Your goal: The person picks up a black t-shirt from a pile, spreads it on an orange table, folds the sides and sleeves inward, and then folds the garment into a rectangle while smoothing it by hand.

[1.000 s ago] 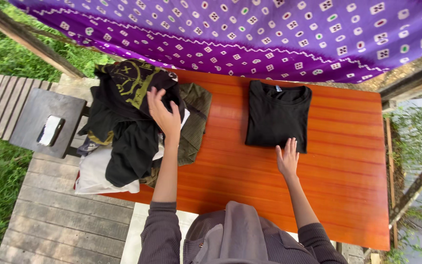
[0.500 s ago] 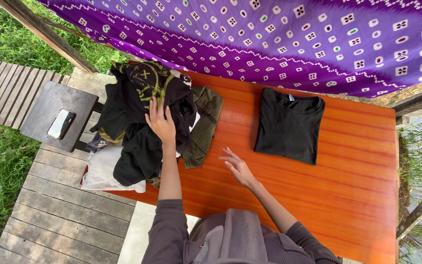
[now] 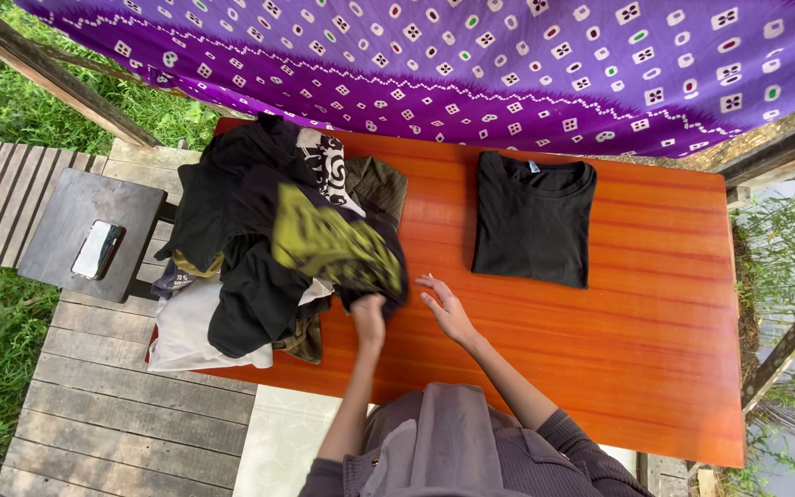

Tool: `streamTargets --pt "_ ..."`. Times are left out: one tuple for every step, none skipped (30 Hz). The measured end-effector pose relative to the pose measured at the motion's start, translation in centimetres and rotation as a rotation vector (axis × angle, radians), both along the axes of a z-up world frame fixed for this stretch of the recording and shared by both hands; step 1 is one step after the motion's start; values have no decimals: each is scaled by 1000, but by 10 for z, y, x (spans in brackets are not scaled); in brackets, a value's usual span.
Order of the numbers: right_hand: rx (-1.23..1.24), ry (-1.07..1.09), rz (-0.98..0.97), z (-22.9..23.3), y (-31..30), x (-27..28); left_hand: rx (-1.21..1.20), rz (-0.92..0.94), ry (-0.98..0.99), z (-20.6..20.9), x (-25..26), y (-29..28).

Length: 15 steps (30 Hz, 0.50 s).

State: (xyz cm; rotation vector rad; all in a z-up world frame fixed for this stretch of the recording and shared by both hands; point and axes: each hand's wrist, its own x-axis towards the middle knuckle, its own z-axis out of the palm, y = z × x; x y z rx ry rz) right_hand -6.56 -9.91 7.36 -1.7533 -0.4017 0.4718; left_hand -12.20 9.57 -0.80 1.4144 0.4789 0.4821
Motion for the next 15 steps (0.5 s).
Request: streamTargets --pt "5 22 -28 -5 1 -1 66 -155 310 0 -10 -19" --pt "-25 4 -38 -11 0 -3 194 -342 414 2 -24 -37" --pt "-54 -13 -48 -16 0 -4 323 -529 518 7 -36 -47" --pt "-84 -32 -56 -22 -1 -5 338 -652 561 13 -44 -47" --pt "-92 -20 -39 -27 -2 -5 352 -775 604 20 -48 -46" --pt "-101 -7 -18 -31 -4 -6 362 -895 647 26 -50 -45" --pt "-110 6 3 -34 -5 -9 309 -920 529 32 -50 -41" --pt "-150 -34 41 -36 -6 -9 258 -940 407 37 -45 -31" --pt "-191 -73 79 -36 -6 -12 206 -957 284 43 -42 -21" --pt "-233 -114 118 -34 -7 -12 128 -834 227 49 -39 -13" --pt "-254 -103 134 -31 -7 -11 50 -711 170 57 -35 -5" --pt "-277 -89 151 -27 -8 -12 -28 -587 115 65 -32 2" --pt "-300 -76 168 -23 -9 -13 103 -415 68 73 -29 11" --pt "-304 -60 177 -18 -9 -13 233 -243 23 82 -25 20" --pt "-309 -45 185 -13 -10 -13 357 -126 7 89 -20 28"
